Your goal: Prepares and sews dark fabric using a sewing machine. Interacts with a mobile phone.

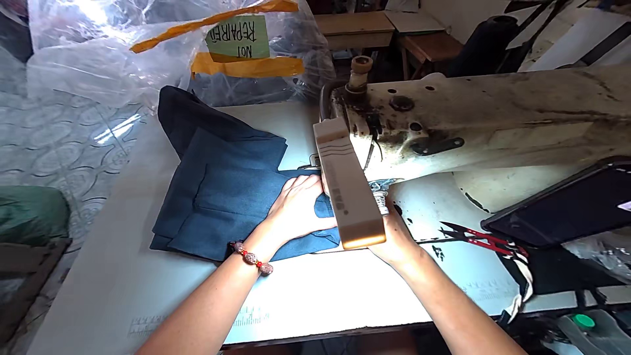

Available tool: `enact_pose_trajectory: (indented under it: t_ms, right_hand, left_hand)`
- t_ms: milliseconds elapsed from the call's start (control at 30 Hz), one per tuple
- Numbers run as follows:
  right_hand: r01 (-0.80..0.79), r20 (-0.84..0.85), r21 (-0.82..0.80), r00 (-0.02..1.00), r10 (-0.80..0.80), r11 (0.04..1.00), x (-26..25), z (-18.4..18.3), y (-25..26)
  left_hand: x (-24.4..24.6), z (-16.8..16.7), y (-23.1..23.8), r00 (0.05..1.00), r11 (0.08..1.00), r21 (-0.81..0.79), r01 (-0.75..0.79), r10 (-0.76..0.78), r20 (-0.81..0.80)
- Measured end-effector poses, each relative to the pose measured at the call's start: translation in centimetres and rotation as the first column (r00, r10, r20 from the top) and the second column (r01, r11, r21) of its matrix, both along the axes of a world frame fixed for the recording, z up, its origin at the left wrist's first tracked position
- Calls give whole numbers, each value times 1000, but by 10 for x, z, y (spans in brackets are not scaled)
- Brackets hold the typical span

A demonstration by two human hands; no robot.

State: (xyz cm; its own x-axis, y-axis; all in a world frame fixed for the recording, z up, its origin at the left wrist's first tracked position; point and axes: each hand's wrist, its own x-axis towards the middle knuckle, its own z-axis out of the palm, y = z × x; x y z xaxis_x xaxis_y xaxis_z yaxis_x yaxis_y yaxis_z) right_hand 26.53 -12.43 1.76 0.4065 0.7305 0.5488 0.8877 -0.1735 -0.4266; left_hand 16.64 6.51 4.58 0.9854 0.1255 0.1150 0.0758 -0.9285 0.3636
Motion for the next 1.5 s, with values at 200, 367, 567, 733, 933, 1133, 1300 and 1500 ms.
enact_pose_trajectory:
  t_ms: [200,367,567,733,933,1133,1300,1500]
  right_hand:
    - [-19,-5,-26,1000,18,999,0,1,0]
    - [-3,2,-19,1000,3,1000,-1,2,1]
    - [20,7,-88,1000,-20,996,1,0,3]
    - [28,2,-131,1000,-28,991,2,-1,4]
    - [10,21,-121,1000,-7,993,3,-1,4]
    - [-175,-117,-34,979,170,984,-3,5,0]
    - [-244,-203,-61,952,227,968,-6,3,1]
    - [-332,-245,-30,917,315,943,-7,3,-3]
  left_hand:
    - [0,-4,1,1000,1000,17,6,-6,17]
    - [1,-3,2,1000,1000,19,8,-8,11]
    - [5,-5,6,1000,1000,27,6,-7,25]
    - [7,-7,9,1000,998,58,-13,13,0]
    - [8,-11,14,999,999,44,-30,32,-38]
    - [-22,34,21,977,984,-10,175,-173,127]
    - [-27,32,30,939,890,308,337,-342,-40]
    - [-39,72,-8,803,765,247,595,-581,-135]
